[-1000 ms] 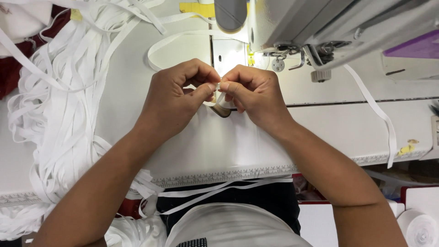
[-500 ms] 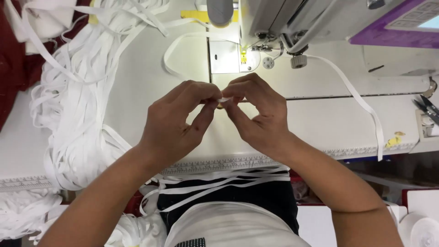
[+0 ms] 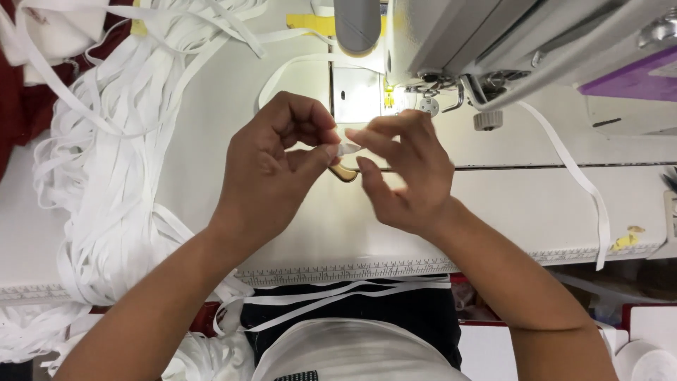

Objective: Cutting and preparing segments of white elastic banding at a sewing workstation using thread snips.

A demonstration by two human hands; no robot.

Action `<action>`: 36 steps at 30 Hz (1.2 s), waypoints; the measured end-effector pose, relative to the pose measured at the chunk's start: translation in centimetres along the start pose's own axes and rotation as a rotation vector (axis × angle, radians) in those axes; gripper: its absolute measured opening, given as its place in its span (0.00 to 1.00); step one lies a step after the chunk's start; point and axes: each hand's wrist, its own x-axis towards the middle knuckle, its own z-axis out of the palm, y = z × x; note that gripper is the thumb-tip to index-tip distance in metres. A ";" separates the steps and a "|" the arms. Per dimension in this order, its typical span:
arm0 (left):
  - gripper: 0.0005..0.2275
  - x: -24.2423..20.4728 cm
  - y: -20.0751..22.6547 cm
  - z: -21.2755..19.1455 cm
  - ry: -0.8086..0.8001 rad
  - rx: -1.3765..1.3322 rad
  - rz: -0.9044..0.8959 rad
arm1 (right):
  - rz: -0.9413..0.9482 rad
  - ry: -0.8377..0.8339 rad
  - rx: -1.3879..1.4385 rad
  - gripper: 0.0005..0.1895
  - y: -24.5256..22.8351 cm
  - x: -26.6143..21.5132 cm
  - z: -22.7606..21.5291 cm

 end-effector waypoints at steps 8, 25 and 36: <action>0.04 0.5 -0.6 -0.2 -0.037 0.283 0.251 | 0.607 -0.175 0.625 0.08 0.6 1.1 -0.2; 0.07 1.3 -0.9 0.0 -0.056 0.010 -0.099 | 0.662 -0.130 0.598 0.06 1.1 0.3 0.6; 0.07 0.9 -1.0 0.6 0.030 0.142 -0.010 | 0.361 -0.192 0.260 0.07 0.3 -0.3 -0.1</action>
